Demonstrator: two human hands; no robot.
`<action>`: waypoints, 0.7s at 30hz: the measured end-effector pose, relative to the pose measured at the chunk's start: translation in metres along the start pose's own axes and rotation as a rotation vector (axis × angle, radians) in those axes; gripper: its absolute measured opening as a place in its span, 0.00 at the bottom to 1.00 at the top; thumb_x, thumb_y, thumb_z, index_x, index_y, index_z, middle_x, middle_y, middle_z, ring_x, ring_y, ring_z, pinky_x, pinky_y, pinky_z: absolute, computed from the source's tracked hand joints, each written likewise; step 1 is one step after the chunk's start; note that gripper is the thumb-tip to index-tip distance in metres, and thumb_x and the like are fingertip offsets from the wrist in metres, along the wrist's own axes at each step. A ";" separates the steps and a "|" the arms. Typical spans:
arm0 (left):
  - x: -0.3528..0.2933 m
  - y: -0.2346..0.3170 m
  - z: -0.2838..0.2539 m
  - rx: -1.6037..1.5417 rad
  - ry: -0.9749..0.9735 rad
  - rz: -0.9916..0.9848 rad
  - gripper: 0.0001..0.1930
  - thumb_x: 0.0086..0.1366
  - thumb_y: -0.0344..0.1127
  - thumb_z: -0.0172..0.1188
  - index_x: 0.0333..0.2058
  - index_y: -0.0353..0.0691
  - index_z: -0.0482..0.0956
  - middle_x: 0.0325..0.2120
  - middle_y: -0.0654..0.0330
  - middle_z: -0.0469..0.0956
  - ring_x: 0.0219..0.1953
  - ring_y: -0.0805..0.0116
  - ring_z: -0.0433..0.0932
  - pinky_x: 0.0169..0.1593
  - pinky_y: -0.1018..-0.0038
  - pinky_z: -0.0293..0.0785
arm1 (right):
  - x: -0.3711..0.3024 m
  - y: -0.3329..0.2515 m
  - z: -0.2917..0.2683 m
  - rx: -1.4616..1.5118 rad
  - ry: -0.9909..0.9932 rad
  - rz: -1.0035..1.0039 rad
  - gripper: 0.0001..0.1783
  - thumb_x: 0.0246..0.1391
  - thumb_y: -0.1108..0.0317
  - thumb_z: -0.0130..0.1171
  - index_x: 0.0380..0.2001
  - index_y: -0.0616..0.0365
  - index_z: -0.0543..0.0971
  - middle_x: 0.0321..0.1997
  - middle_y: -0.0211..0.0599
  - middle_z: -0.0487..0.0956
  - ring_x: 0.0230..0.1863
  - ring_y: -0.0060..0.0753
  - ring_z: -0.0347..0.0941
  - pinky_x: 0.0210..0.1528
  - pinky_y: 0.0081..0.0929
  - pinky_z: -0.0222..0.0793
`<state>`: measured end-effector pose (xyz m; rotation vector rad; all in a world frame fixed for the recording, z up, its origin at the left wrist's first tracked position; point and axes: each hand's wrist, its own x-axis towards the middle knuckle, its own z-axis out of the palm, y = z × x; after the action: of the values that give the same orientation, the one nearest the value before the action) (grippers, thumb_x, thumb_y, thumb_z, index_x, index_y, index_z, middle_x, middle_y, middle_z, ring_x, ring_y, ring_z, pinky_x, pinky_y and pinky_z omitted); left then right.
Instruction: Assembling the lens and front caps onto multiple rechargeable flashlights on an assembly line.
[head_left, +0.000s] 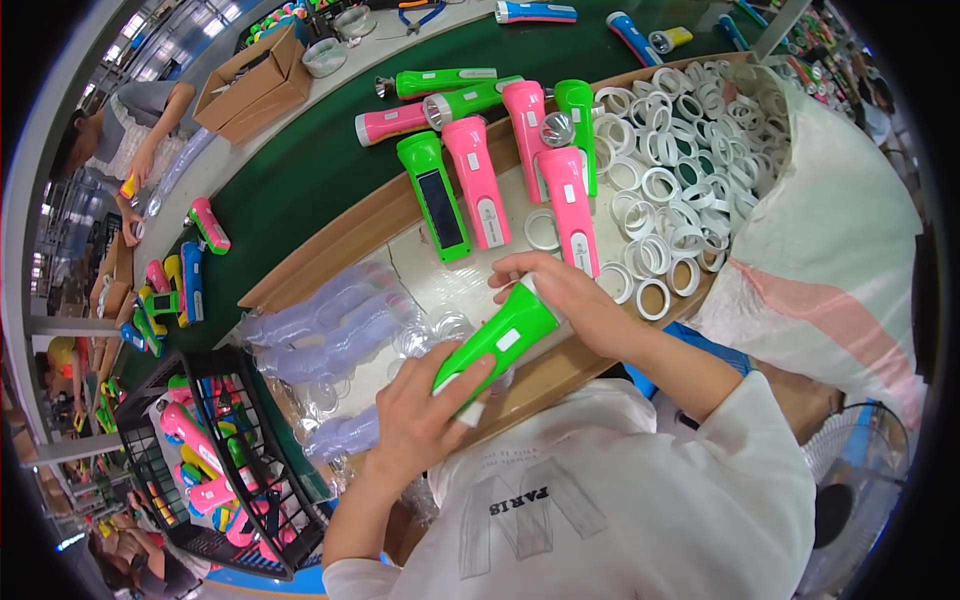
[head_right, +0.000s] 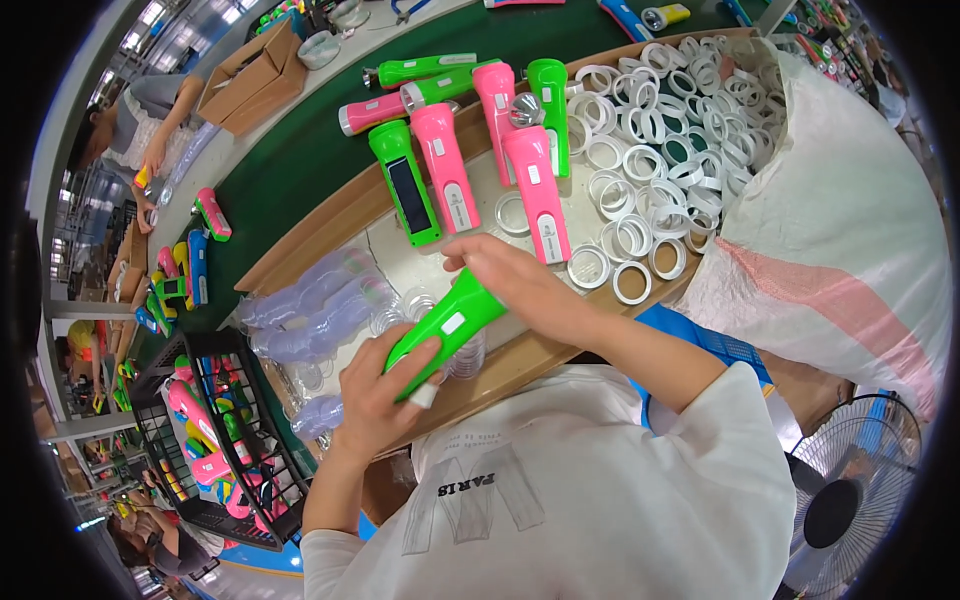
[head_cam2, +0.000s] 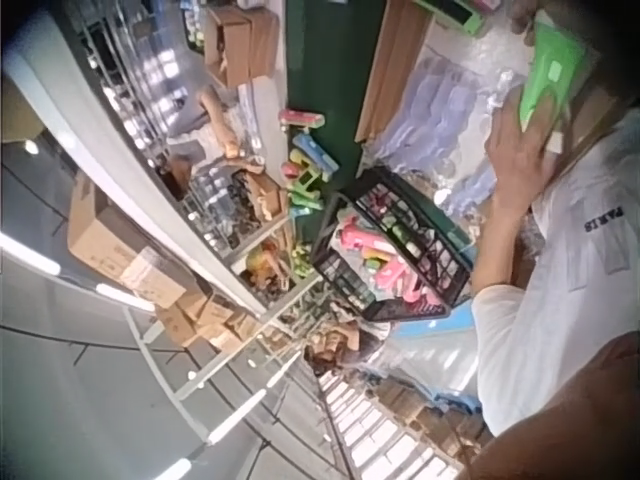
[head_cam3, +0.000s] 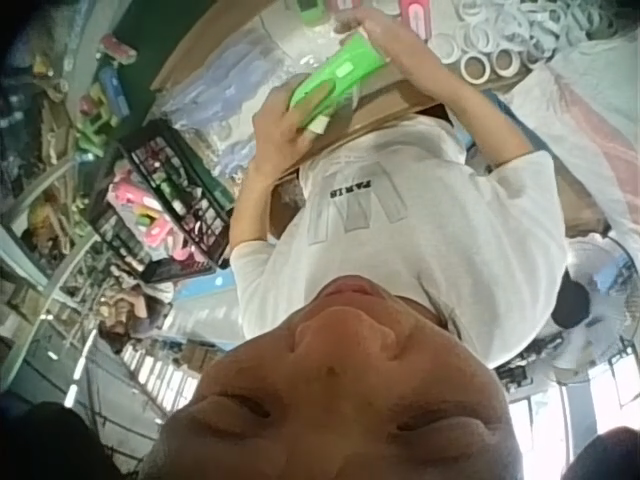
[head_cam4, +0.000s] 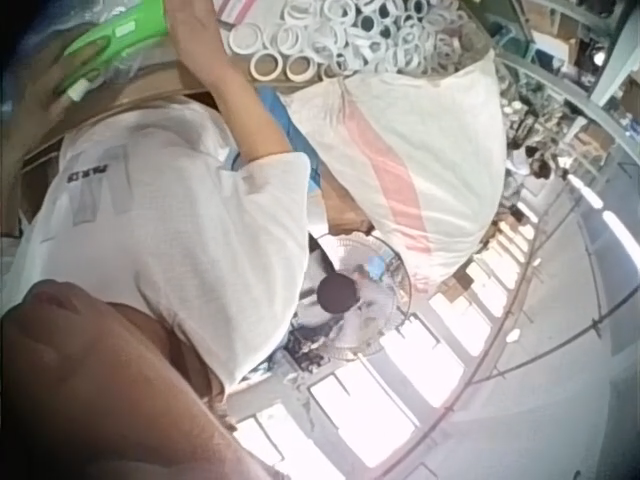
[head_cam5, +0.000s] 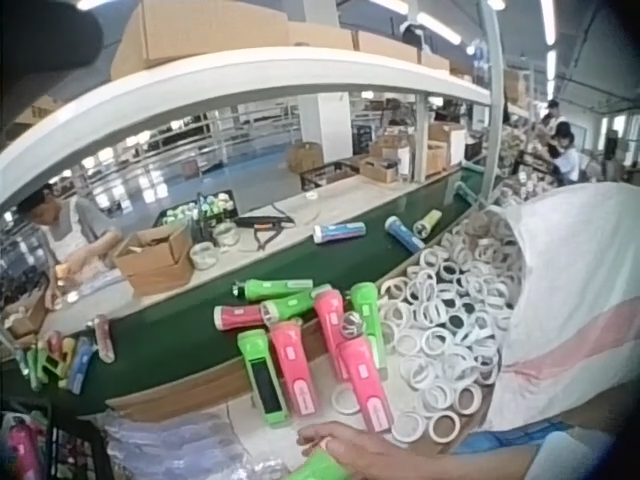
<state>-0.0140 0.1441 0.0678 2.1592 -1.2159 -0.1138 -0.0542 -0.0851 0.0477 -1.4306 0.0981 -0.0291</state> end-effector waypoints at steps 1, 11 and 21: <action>-0.002 0.000 0.001 -0.341 0.086 -0.088 0.27 0.47 0.31 0.68 0.49 0.54 0.79 0.43 0.53 0.76 0.36 0.56 0.78 0.37 0.66 0.77 | -0.006 -0.003 -0.001 -0.235 -0.009 -0.317 0.22 0.66 0.54 0.38 0.45 0.62 0.73 0.41 0.38 0.75 0.44 0.32 0.74 0.50 0.28 0.66; 0.018 -0.001 0.012 -0.376 0.105 -0.130 0.25 0.49 0.32 0.67 0.49 0.53 0.78 0.39 0.53 0.77 0.32 0.59 0.78 0.31 0.68 0.76 | 0.007 -0.014 -0.015 -0.135 -0.031 -0.006 0.23 0.67 0.53 0.38 0.48 0.60 0.72 0.41 0.37 0.76 0.47 0.27 0.71 0.52 0.25 0.65; 0.007 -0.009 0.033 -0.863 0.026 -0.629 0.26 0.58 0.35 0.64 0.55 0.39 0.70 0.41 0.50 0.78 0.32 0.60 0.79 0.32 0.67 0.76 | 0.015 -0.007 -0.020 0.289 0.018 0.259 0.25 0.67 0.50 0.39 0.55 0.57 0.70 0.47 0.35 0.74 0.49 0.28 0.71 0.54 0.30 0.66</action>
<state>-0.0158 0.1254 0.0387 1.6496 -0.3009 -0.7269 -0.0406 -0.1069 0.0507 -1.1208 0.2821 0.1512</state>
